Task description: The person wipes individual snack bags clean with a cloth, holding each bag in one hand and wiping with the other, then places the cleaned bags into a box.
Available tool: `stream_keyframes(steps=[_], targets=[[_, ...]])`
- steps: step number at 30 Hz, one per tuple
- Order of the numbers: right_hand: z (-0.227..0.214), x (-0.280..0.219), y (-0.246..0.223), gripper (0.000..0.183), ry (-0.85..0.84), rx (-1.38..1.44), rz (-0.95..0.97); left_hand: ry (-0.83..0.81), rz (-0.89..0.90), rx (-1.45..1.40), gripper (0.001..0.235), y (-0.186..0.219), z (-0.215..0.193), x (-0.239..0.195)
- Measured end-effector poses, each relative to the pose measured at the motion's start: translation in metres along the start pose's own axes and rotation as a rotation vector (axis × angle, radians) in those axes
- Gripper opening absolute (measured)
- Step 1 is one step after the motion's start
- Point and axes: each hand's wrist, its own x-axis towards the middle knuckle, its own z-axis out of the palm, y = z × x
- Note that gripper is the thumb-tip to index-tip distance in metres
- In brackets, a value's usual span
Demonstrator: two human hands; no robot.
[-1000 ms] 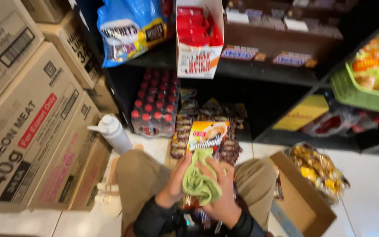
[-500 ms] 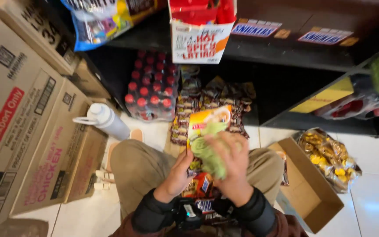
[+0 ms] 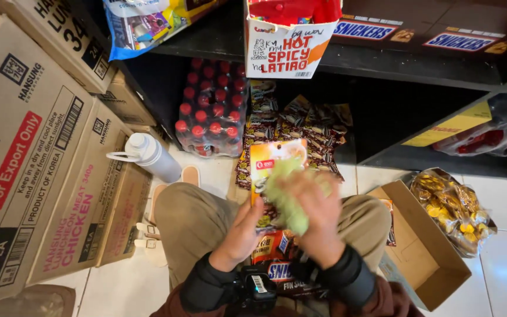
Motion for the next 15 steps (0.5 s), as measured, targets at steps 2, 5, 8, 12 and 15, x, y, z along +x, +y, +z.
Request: stream_keyframes(steps=[2, 5, 8, 12, 15], targets=[[0.006, -0.012, -0.009, 0.07, -0.027, 0.045, -0.109, 0.063, -0.042, -0.112, 0.054, 0.007, 0.0, 0.002], [0.005, -0.025, -0.014, 0.056, -0.14, -0.007, -0.172, 0.09, 0.076, -0.162, 0.049, 0.014, 0.001, 0.004], [-0.003, -0.014, 0.003, 0.051, -0.114, 0.049, -0.165, 0.14, 0.14, 0.145, 0.042, -0.006, -0.018, 0.004], [-0.012, -0.012, 0.026, 0.041, 0.145, 0.229, 0.106, 0.189, 0.208, 0.194, 0.036, 0.015, 0.002, 0.007], [0.0, -0.028, 0.03, 0.041, 0.148, 0.391, 0.272, 0.227, 0.185, 0.118, 0.042, 0.014, 0.013, 0.012]])
